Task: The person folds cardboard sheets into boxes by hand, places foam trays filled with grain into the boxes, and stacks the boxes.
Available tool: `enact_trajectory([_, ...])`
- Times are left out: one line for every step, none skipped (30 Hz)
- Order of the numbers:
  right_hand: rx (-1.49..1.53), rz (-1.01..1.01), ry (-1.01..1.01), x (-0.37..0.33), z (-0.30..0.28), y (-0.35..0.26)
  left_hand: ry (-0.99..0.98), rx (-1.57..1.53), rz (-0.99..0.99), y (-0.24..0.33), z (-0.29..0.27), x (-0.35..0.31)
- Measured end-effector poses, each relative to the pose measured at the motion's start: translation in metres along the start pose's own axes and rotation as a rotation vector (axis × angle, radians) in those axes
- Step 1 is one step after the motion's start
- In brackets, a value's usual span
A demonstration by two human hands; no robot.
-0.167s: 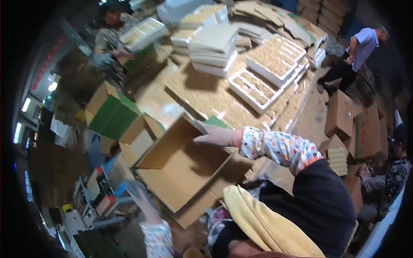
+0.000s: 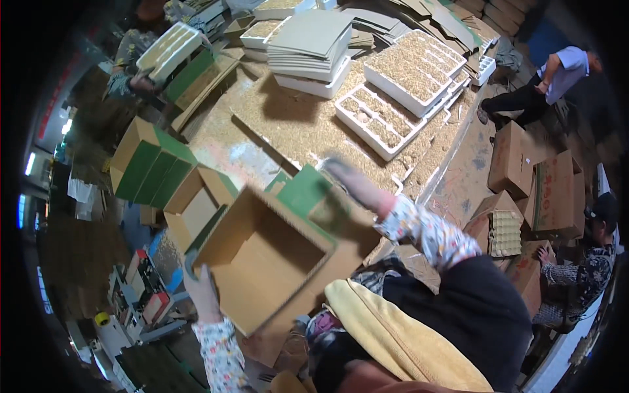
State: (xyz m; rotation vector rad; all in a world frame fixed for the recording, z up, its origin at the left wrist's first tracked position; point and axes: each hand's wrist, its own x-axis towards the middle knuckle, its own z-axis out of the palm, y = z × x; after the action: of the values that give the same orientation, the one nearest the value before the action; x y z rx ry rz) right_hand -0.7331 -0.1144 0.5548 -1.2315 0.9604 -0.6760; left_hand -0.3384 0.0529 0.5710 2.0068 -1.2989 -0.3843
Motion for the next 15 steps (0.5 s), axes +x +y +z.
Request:
enact_trajectory([-0.496,-0.388,0.580,0.022,-0.042,0.086,0.018,-0.158,-0.180,-0.010,0.008,0.001])
enact_trajectory([-0.459,-0.092,1.074,0.039,-0.085,0.119,0.019,-0.151,-0.189,0.001,0.016,0.004])
enact_trajectory([-0.177,0.140,1.224,0.039,-0.119,0.119,0.028,-0.132,-0.170,0.013,0.016,0.002])
enact_trajectory([-0.169,0.314,1.250,0.042,-0.157,0.149,0.019,-0.114,-0.139,0.026,0.015,0.001])
enact_trajectory([-0.360,0.517,1.073,0.053,-0.188,0.176,-0.011,-0.049,-0.137,0.032,0.016,0.006])
enact_trajectory([-0.357,0.494,1.168,0.070,-0.173,0.174,0.004,-0.031,-0.149,0.032,0.015,0.007])
enact_trajectory([-0.355,0.492,1.159,0.079,-0.181,0.191,0.015,-0.016,-0.170,0.035,0.018,0.004])
enact_trajectory([-0.012,0.212,1.159,0.090,-0.192,0.218,0.026,-0.004,-0.189,0.039,0.021,0.004])
enact_trajectory([0.327,-0.058,1.112,0.095,-0.186,0.216,0.038,0.007,-0.203,0.041,0.020,0.001])
enact_trajectory([0.328,-0.053,1.096,0.102,-0.181,0.211,0.024,0.014,-0.202,0.044,0.020,0.000])
enact_trajectory([0.517,-0.117,1.236,0.112,-0.175,0.205,0.010,0.018,-0.199,0.046,0.021,-0.001])
enact_trajectory([0.706,-0.182,1.373,0.116,-0.159,0.181,0.017,0.019,-0.208,0.039,0.018,-0.001])
enact_trajectory([0.747,-0.067,1.449,0.118,-0.154,0.157,0.025,0.038,-0.188,0.036,0.020,0.002])
enact_trajectory([0.762,-0.308,1.251,0.119,-0.160,0.165,0.033,0.054,-0.168,0.034,0.022,0.003])
enact_trajectory([0.759,-0.174,1.124,0.100,-0.158,0.161,0.030,0.033,-0.164,0.034,0.022,0.001])
